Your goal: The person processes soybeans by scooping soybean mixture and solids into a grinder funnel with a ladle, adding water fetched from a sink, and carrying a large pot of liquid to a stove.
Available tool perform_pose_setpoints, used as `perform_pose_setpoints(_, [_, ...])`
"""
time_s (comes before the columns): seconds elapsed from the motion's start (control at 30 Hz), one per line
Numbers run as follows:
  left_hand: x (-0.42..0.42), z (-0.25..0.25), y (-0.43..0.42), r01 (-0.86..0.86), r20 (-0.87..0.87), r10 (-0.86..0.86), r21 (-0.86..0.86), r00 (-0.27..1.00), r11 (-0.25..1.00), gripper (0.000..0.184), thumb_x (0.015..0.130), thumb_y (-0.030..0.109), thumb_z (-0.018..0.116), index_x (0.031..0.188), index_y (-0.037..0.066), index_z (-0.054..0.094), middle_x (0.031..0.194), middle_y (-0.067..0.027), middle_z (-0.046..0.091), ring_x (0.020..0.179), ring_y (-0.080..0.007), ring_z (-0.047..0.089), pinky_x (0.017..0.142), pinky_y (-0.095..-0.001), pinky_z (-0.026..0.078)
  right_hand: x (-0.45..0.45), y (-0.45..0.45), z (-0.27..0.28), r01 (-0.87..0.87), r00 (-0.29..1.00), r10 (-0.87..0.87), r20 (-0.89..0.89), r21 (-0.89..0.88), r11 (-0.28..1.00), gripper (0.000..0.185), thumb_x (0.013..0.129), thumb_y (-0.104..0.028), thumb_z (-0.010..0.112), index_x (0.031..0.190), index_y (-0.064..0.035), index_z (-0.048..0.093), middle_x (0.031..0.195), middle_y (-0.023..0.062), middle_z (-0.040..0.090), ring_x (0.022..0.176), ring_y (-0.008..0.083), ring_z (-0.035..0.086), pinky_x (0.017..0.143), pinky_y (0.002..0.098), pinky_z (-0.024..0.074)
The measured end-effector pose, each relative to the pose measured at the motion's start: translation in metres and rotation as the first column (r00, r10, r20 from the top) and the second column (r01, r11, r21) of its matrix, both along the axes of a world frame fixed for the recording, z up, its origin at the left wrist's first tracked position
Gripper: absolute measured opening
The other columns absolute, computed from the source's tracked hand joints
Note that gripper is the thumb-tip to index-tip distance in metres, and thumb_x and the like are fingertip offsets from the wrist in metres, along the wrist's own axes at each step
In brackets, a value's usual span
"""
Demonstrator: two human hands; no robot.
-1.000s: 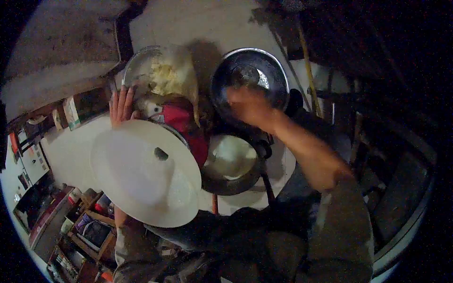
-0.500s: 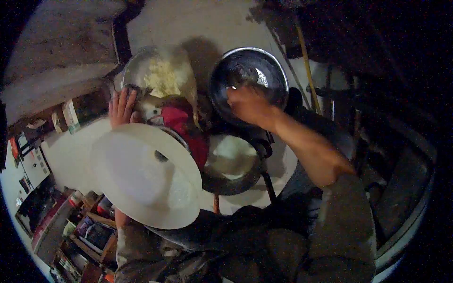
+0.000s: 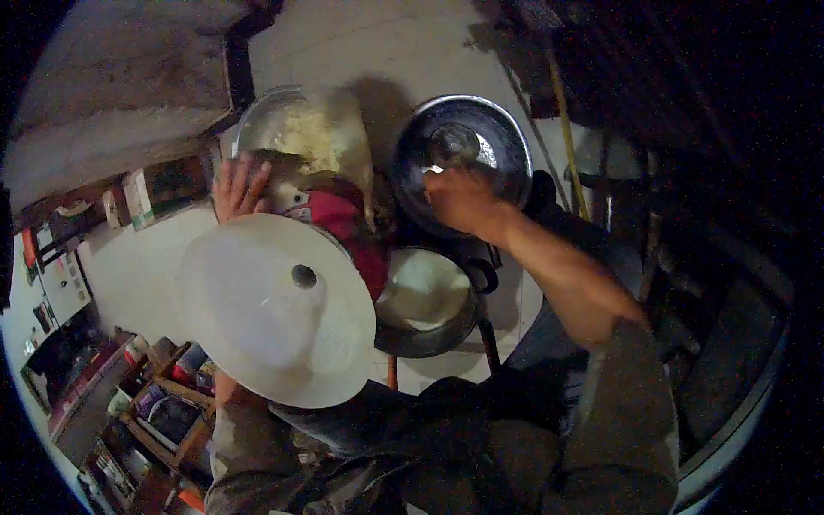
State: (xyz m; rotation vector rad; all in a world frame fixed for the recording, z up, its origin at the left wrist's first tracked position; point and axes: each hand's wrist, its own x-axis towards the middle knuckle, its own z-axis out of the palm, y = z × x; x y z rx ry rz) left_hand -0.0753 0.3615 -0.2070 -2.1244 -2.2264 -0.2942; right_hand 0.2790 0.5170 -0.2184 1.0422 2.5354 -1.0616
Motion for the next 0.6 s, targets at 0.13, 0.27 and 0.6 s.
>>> perform_pose_setpoints(0.13, [-0.001, 0.007, 0.005, 0.080, -0.097, -0.094, -0.134, 0.991, 0.988, 0.063, 0.077, 0.028, 0.066, 0.136, 0.033, 0.045, 0.152, -0.0007, 0.028, 0.140, -0.0325, 0.023, 0.107, -0.0619, 0.023, -0.001, -0.003, -0.009, -0.048, 0.999, 0.048, -0.007, 0.003, 0.999, 0.015, 0.086, -0.018, 0.056, 0.090, -0.0033, 0.059, 0.088, 0.0227, 0.061, 0.086, 0.0409, 0.060, 0.074, 0.0489, 0.0471])
perform_pose_setpoints(0.27, [-0.019, 0.040, 0.016, -0.459, -0.343, 0.335, -0.395, 0.877, 0.796, 0.050, 0.083, 0.028, 0.063, 0.132, 0.023, 0.051, 0.147, -0.0037, 0.037, 0.135, -0.0320, 0.032, 0.104, -0.0599, 0.030, 0.000, 0.004, -0.017, -0.047, 0.979, 0.060, -0.192, 0.071, 0.996, 0.015, 0.083, -0.017, 0.057, 0.082, -0.0030, 0.061, 0.080, 0.0221, 0.062, 0.078, 0.0425, 0.060, 0.070, 0.0513, 0.0463])
perform_pose_setpoints(0.6, [-0.047, -0.058, -0.113, -0.461, 0.507, 0.852, -0.729, 0.132, 0.506, 0.056, 0.092, 0.044, 0.051, 0.121, -0.003, 0.056, 0.121, -0.0213, 0.059, 0.110, -0.0320, 0.057, 0.095, -0.0440, 0.040, -0.038, 0.009, -0.020, 0.374, 0.867, -0.494, 0.070, -0.745, 0.552, 0.067, 0.089, -0.065, 0.046, 0.095, -0.0005, 0.063, 0.089, 0.0053, 0.062, 0.083, 0.0169, 0.059, 0.076, 0.0314, 0.0481])
